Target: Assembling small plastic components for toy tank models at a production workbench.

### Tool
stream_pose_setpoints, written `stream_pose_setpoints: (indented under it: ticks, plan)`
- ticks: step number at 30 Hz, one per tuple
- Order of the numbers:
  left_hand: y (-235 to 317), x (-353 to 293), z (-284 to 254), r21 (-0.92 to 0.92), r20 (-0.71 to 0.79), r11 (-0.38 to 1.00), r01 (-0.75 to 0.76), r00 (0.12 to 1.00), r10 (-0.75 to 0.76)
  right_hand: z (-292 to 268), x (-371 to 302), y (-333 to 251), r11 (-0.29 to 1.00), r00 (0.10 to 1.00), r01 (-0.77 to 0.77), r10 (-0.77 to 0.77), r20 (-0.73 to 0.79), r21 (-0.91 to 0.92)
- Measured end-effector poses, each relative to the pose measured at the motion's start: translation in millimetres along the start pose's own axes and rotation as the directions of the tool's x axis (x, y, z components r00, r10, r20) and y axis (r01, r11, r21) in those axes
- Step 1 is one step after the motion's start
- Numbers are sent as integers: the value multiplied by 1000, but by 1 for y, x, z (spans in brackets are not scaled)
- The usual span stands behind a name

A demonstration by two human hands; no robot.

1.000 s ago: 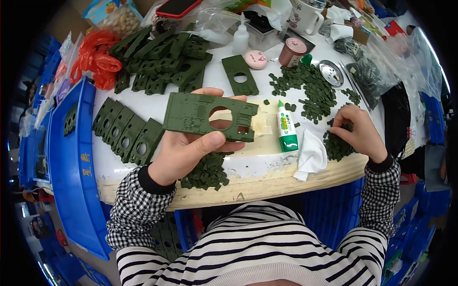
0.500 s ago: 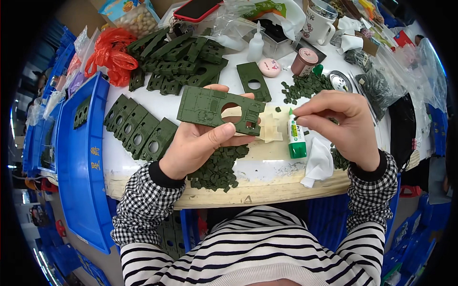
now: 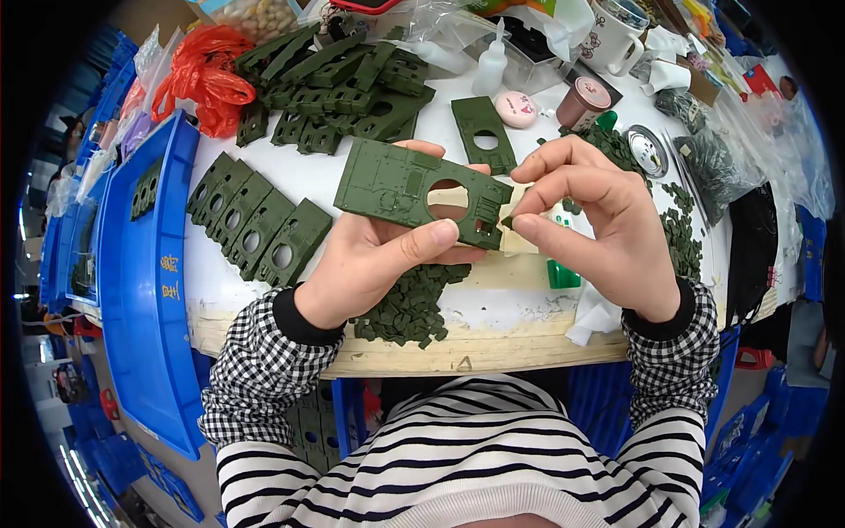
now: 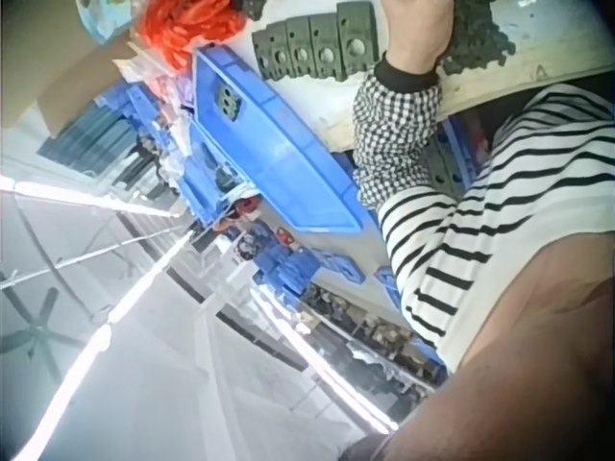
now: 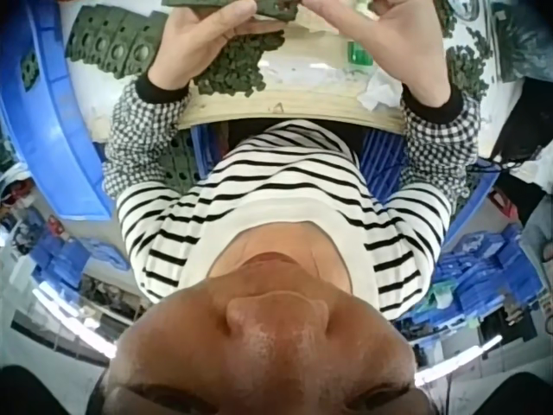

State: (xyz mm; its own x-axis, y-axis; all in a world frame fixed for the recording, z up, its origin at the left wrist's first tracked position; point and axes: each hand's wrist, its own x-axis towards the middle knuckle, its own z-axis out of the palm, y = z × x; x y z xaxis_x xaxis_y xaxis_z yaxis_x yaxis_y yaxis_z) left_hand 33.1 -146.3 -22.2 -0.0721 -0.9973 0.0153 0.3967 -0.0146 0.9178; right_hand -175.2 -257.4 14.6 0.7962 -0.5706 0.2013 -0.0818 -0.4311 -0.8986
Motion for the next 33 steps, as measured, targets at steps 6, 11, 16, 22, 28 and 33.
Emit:
stream_pose_setpoints:
  ticks: [6, 11, 16, 22, 28, 33]
  plan:
    - [-2, 0, 0, 1, 11, 1000, 12, 1000, -12, 8, 1, 3, 973, 985, 162, -169, -30, -167]
    - [-2, 0, 0, 17, 18, 999, 29, 999, -29, 10, 2, 8, 964, 982, 183, -189, -17, -191]
    - [-2, 0, 0, 15, 31, 999, 44, 999, -45, 11, 1, 9, 971, 989, 148, -150, 3, -187]
    - [-2, 0, 1, 17, 28, 999, 50, 998, -50, 12, 1, 10, 962, 984, 176, -180, -1, -210]
    - [-4, 0, 0, 24, 25, 999, 43, 999, -44, 13, 1, 10, 958, 981, 186, -192, -8, -220]
    - [-3, 0, 0, 38, 21, 998, 52, 998, -53, 13, 1, 11, 956, 978, 198, -206, -15, -218]
